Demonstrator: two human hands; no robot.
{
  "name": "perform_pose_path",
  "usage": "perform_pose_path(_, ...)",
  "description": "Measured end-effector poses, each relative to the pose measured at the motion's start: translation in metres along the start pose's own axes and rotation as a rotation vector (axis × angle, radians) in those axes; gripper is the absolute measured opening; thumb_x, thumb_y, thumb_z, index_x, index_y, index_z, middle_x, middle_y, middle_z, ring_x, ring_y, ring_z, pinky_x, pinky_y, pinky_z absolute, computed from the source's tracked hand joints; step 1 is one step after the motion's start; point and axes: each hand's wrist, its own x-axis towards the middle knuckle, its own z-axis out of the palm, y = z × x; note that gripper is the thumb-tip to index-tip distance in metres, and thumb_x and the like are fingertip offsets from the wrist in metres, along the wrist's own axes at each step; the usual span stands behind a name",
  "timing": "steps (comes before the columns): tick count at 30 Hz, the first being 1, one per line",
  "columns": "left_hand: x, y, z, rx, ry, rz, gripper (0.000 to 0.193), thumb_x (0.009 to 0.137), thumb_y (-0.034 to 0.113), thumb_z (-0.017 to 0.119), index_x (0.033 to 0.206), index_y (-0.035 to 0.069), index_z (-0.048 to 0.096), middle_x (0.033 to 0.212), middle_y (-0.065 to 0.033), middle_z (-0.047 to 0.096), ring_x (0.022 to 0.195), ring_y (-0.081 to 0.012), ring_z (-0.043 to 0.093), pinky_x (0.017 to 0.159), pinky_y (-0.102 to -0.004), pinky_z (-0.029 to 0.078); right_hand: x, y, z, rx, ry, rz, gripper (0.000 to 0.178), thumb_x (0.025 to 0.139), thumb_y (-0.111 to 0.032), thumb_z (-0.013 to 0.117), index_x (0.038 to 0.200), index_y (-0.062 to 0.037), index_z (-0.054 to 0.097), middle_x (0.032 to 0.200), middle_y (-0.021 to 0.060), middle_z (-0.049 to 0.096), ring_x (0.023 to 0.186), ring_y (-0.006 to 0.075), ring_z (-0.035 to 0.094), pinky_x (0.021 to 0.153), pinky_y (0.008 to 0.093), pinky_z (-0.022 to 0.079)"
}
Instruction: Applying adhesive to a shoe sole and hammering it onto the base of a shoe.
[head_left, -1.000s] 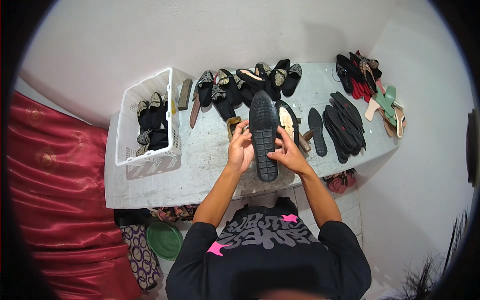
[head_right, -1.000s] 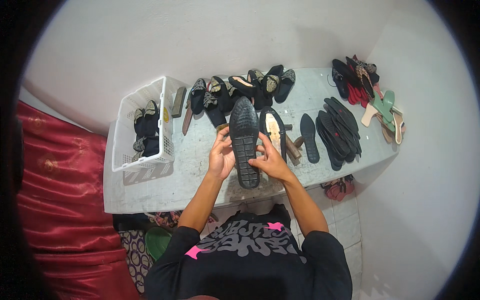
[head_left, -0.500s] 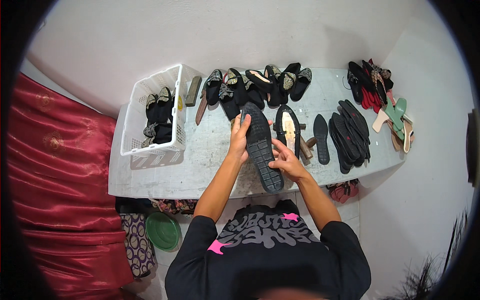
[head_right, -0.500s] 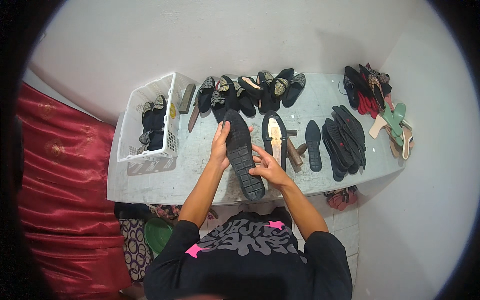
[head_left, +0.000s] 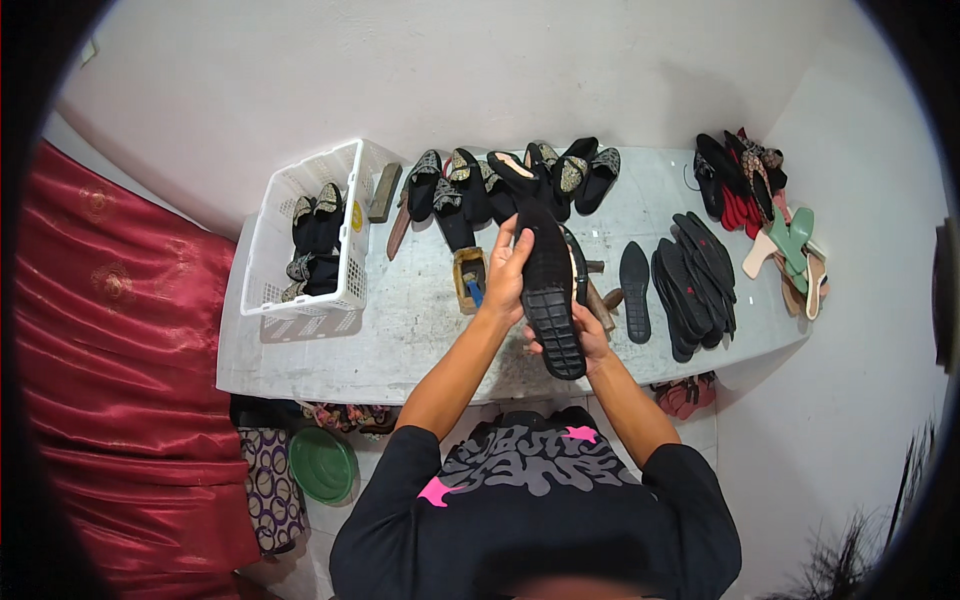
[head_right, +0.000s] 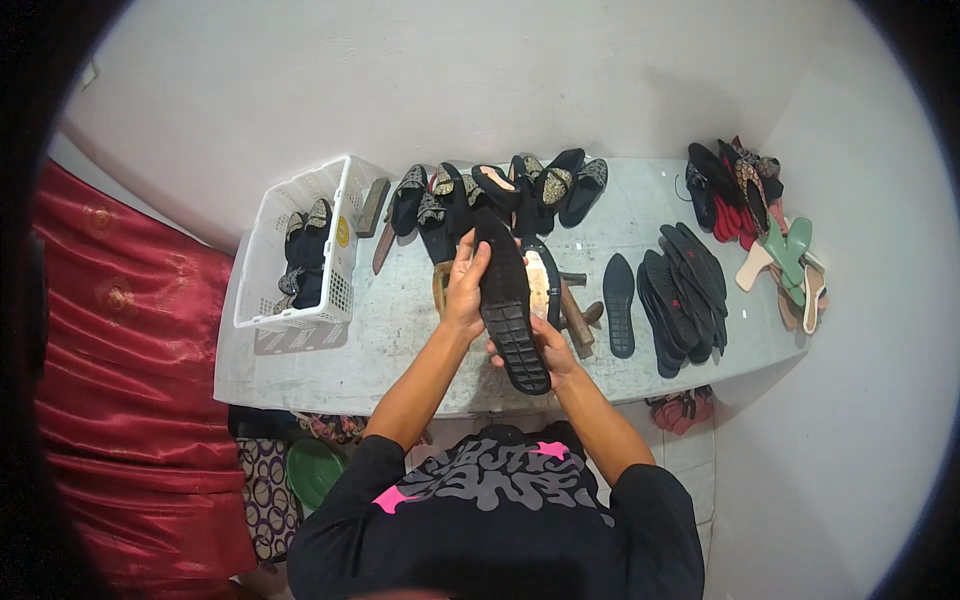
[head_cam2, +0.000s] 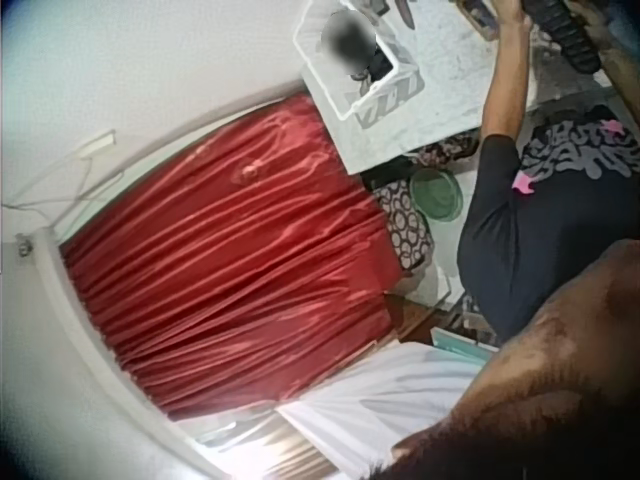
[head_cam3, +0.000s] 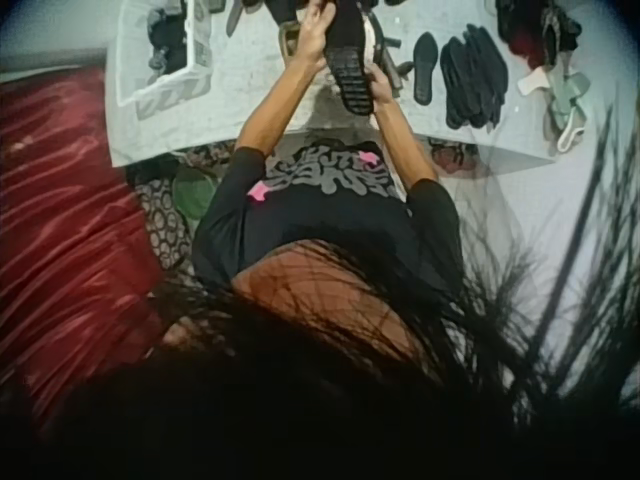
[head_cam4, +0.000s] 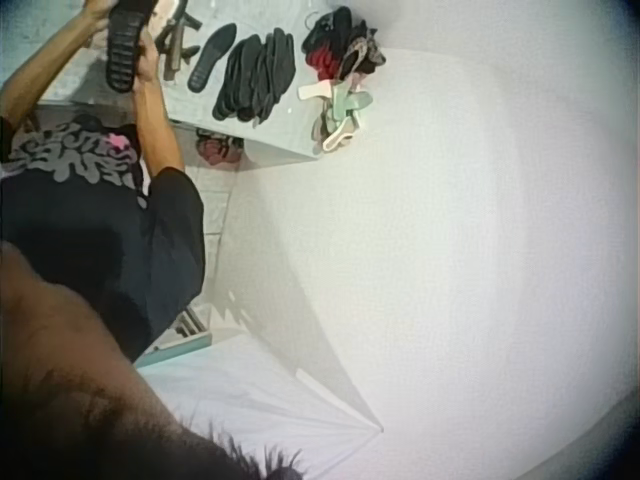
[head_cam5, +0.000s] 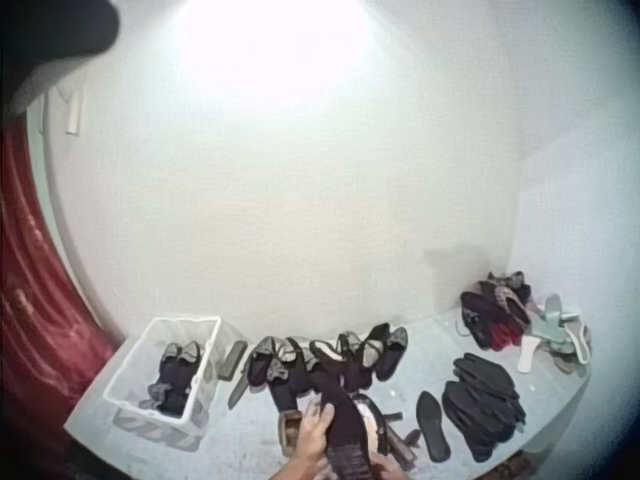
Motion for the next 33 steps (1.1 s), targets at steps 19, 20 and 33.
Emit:
perform_pose_path(19, -0.002, -0.061, -0.008, 0.064, 0.273, -0.215, 0.045, 0.101, 0.045, 0.033, 0.124, 0.009, 0.046, 0.118, -0.0089, 0.057, 0.103, -0.0218, 0.057, 0.087, -0.0397, 0.045, 0.000, -0.063, -0.020, -0.613, 0.559, -0.430, 0.022, 0.083, 0.004, 0.063, 0.100, -0.0023, 0.050, 0.086, 0.0047, 0.059, 0.076, 0.0086, 0.060, 0.063, 0.0211, 0.050)
perform_pose_path(20, -0.008, -0.064, 0.002, 0.029, 0.388, -0.181, 0.032, 0.101, 0.033, 0.040, 0.115, 0.007, 0.051, 0.109, -0.0059, 0.061, 0.092, -0.0156, 0.059, 0.076, -0.0309, 0.047, 0.000, -0.063, -0.021, -0.575, 0.582, -0.448, 0.021, 0.083, 0.004, 0.061, 0.100, -0.0020, 0.050, 0.086, 0.0047, 0.059, 0.076, 0.0085, 0.060, 0.063, 0.0210, 0.050)
perform_pose_path(33, -0.045, -0.045, 0.003, 0.314, 0.071, -0.313, 0.028, 0.089, 0.009, 0.058, 0.116, 0.007, 0.049, 0.102, -0.0011, 0.062, 0.087, -0.0075, 0.060, 0.069, -0.0240, 0.049, 0.006, -0.114, -0.025, -0.674, 0.593, -0.158, 0.037, 0.087, -0.013, 0.064, 0.118, -0.0008, 0.049, 0.076, 0.0008, 0.059, 0.061, 0.0071, 0.055, 0.051, 0.0220, 0.044)
